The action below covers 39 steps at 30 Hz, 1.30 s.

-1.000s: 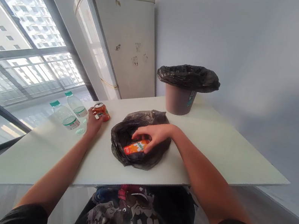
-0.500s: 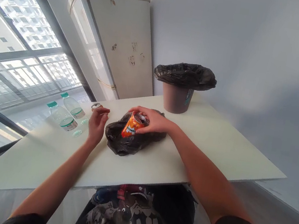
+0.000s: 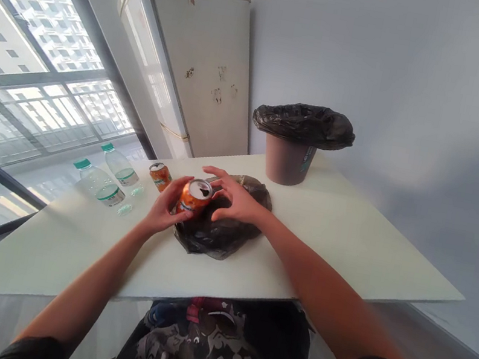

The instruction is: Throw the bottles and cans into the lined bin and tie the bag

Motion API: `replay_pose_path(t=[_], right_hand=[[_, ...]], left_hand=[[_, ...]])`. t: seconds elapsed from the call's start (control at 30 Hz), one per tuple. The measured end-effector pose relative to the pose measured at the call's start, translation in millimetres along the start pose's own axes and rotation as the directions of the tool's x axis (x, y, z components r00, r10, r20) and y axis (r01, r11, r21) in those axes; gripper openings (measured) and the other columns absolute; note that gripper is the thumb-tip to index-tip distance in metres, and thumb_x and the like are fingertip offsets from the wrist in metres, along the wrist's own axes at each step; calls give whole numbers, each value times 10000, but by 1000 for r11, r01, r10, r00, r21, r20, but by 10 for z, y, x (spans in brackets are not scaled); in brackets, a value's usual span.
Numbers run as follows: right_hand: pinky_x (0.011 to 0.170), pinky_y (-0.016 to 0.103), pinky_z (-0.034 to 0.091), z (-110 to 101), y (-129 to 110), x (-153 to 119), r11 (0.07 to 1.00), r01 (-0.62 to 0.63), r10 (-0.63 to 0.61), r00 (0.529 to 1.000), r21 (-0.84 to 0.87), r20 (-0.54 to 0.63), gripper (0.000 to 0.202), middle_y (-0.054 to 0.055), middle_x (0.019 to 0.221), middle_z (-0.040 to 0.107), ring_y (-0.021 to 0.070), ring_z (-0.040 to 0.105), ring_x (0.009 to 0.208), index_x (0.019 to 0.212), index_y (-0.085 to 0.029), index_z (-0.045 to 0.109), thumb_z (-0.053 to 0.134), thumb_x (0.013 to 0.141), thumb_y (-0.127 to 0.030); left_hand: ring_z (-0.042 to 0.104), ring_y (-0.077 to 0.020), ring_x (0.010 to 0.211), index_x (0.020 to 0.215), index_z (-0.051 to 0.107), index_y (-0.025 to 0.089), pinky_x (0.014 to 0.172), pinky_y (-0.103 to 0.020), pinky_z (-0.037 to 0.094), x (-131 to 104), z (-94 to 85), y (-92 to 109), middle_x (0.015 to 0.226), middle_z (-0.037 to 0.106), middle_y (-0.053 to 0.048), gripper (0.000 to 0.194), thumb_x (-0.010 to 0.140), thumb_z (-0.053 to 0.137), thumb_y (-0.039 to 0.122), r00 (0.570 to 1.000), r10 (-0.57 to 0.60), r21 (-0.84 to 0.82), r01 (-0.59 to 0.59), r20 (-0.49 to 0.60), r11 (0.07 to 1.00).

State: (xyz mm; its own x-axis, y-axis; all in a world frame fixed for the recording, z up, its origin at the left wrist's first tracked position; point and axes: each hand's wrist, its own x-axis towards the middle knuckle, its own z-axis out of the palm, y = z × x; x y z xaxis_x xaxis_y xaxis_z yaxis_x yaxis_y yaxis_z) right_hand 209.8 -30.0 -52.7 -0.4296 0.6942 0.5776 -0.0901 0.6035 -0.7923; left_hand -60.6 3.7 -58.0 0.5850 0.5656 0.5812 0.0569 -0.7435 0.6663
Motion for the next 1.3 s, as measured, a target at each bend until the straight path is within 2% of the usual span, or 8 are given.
replay_pose_path(t=[0.1,0.33,0.47,0.6,0.8,0.97,1.1,1.3], right_hand=[[900,352,572,-79,76,-5,996,-15,13,1000,-85,-18,724,123,1601,465,229,650,1165,1505,-318,543,787,896,-623],[832,360,564,-117,17,-13,915,-91,80,996,-392,-43,370,98,1396,576,190,662,984,1222,-256,706,782,928,-467],[830,337,551,-76,-15,-14,875,-115,101,993,-470,-55,283,81,1288,612,172,641,930,1136,-237,729,771,938,-434],[809,319,519,-125,4,-10,816,-170,121,985,-552,-125,256,91,1267,638,163,638,891,1074,-214,745,765,932,-426],[738,309,456,-251,-111,3,748,-229,315,949,-623,29,355,14,707,708,164,626,697,794,-193,753,715,961,-504],[968,397,541,-253,-59,-23,577,-271,415,910,-771,-10,188,90,1084,820,274,756,1013,963,-201,808,672,991,-328],[1253,454,436,-278,56,-62,533,-210,316,948,-820,-38,416,151,1725,394,333,497,1532,1337,-173,727,702,922,-168],[1357,550,269,-269,116,-48,566,-91,104,994,-820,-38,530,194,1770,271,334,244,1663,1421,-127,651,668,894,-78]], left_hand=[[701,-278,1225,1626,297,358,1028,-439,619,20,-246,9,1418,617,-113,943,866,854,411,989,-49,-2,49,-142,999],[708,-230,1065,1350,522,280,951,-431,625,-40,-783,-87,1347,618,-73,611,812,805,338,900,-144,323,291,-411,900],[668,-301,1145,1267,526,269,1008,-521,570,-93,-874,-151,1278,637,-87,576,763,800,321,890,-192,567,416,-413,711],[686,-306,1105,1394,484,301,971,-525,579,-112,-861,-138,1290,628,-103,690,777,791,318,883,-299,587,466,-362,662],[693,-313,1100,1328,621,297,987,-509,581,-121,-839,-100,1273,608,-101,537,804,742,312,855,-390,636,516,-341,575],[684,-302,1109,1300,637,273,1023,-494,564,-136,-825,-166,1279,633,-94,497,810,714,301,861,-363,660,506,-356,555],[663,-314,1145,1258,665,273,1049,-511,547,-119,-809,-167,1255,630,-97,442,839,743,391,871,-307,671,491,-383,555],[635,-303,1149,1147,667,237,1054,-505,533,-18,-637,17,1178,637,-101,251,943,702,378,879,77,677,304,-471,671]])
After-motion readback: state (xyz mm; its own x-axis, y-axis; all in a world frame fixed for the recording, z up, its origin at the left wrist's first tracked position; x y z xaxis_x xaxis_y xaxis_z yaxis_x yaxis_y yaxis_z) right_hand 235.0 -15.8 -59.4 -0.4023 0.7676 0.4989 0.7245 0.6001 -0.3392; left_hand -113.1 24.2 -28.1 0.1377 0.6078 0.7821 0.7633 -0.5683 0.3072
